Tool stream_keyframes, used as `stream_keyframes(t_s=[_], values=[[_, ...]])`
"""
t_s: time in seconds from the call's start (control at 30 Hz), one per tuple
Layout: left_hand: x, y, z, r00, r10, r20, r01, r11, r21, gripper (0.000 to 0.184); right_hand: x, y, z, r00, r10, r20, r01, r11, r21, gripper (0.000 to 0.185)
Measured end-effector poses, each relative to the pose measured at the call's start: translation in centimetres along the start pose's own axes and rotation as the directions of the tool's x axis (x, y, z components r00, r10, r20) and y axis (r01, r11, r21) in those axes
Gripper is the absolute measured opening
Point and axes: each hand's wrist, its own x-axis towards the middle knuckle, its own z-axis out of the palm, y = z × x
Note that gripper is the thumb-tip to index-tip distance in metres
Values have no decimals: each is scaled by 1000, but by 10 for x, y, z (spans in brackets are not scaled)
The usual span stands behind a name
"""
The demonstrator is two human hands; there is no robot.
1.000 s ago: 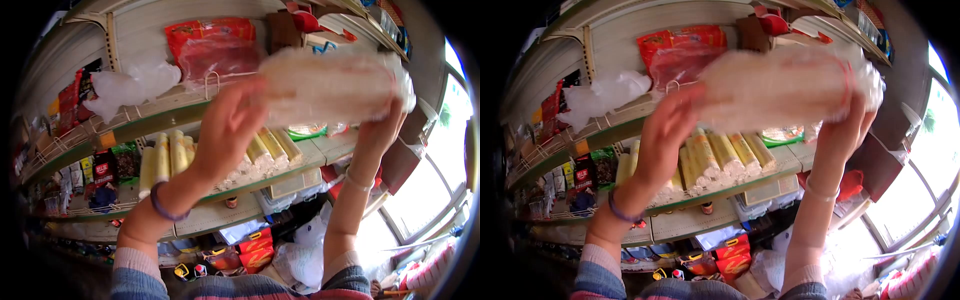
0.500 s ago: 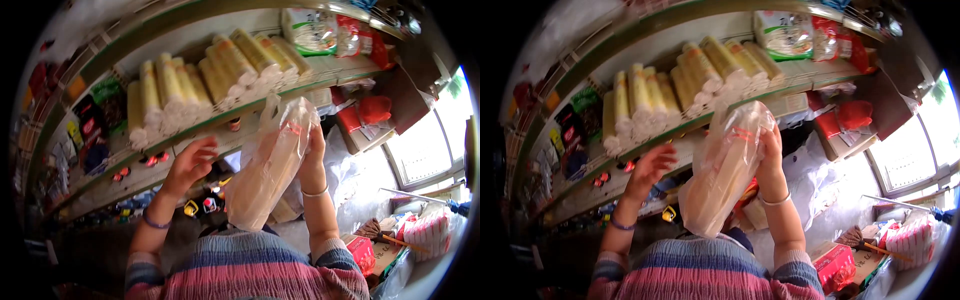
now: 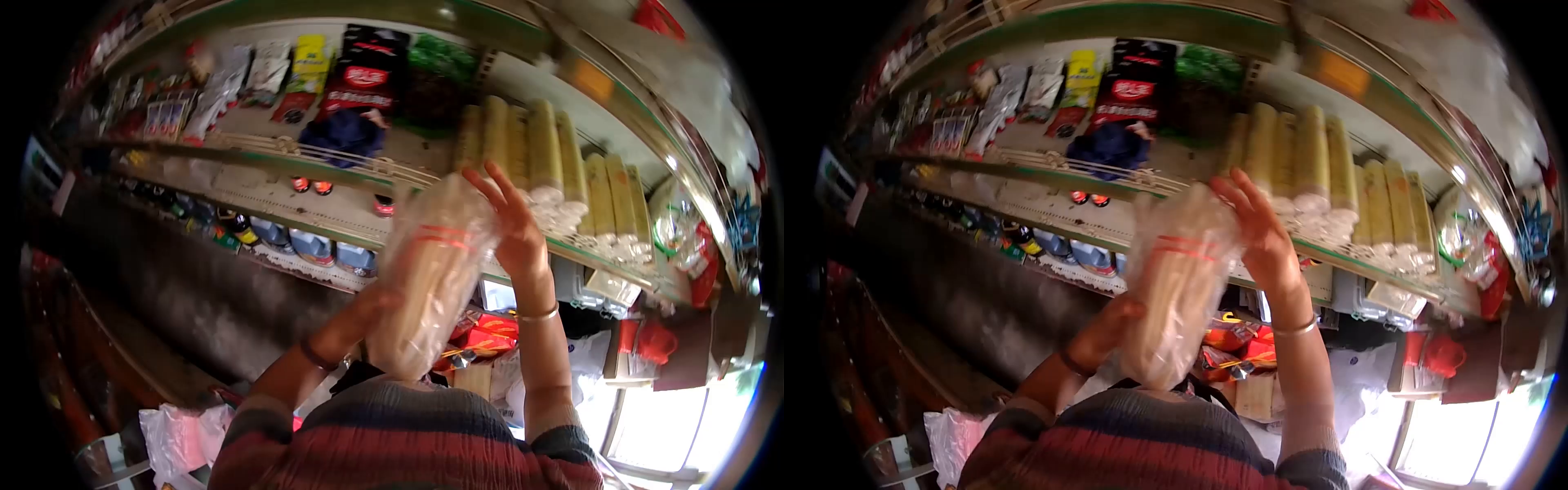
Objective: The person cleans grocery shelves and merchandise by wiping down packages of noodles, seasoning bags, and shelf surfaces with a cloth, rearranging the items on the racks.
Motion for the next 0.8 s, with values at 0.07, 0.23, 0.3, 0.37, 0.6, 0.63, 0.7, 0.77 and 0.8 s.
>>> stream_keyframes(t_s=[0.07,0.23,0.3,0.37,0.6,0.63,0.7,0.77,0.8], values=[[-30,1,-42,985,27,-170,-64,975,-213,56,50,29,14,994,84,-64,-84,996,9,76],[-69,36,-74,928,244,-282,-347,840,-417,71,189,132,22,997,56,-43,-62,415,-908,49],[-77,47,-86,905,287,-314,-397,834,-382,75,226,173,16,989,56,136,129,118,-985,50],[-83,35,-114,920,293,-262,-386,797,-464,71,244,201,18,986,83,146,159,-180,-971,50],[-102,66,-128,871,343,-352,-435,870,-231,70,270,209,-10,973,-218,-72,-5,296,-955,32],[-102,67,-129,854,366,-369,-457,867,-198,70,265,194,-4,956,-234,-177,-47,474,-879,30],[-101,69,-131,861,382,-335,-479,831,-284,70,247,156,11,954,-225,-198,101,863,-494,26],[-95,71,-132,874,378,-305,-471,813,-343,69,221,108,44,942,-266,-206,219,949,-227,24],[-90,71,-133,883,369,-291,-458,813,-360,68,207,87,57,929,-276,-245,235,954,-184,28]])
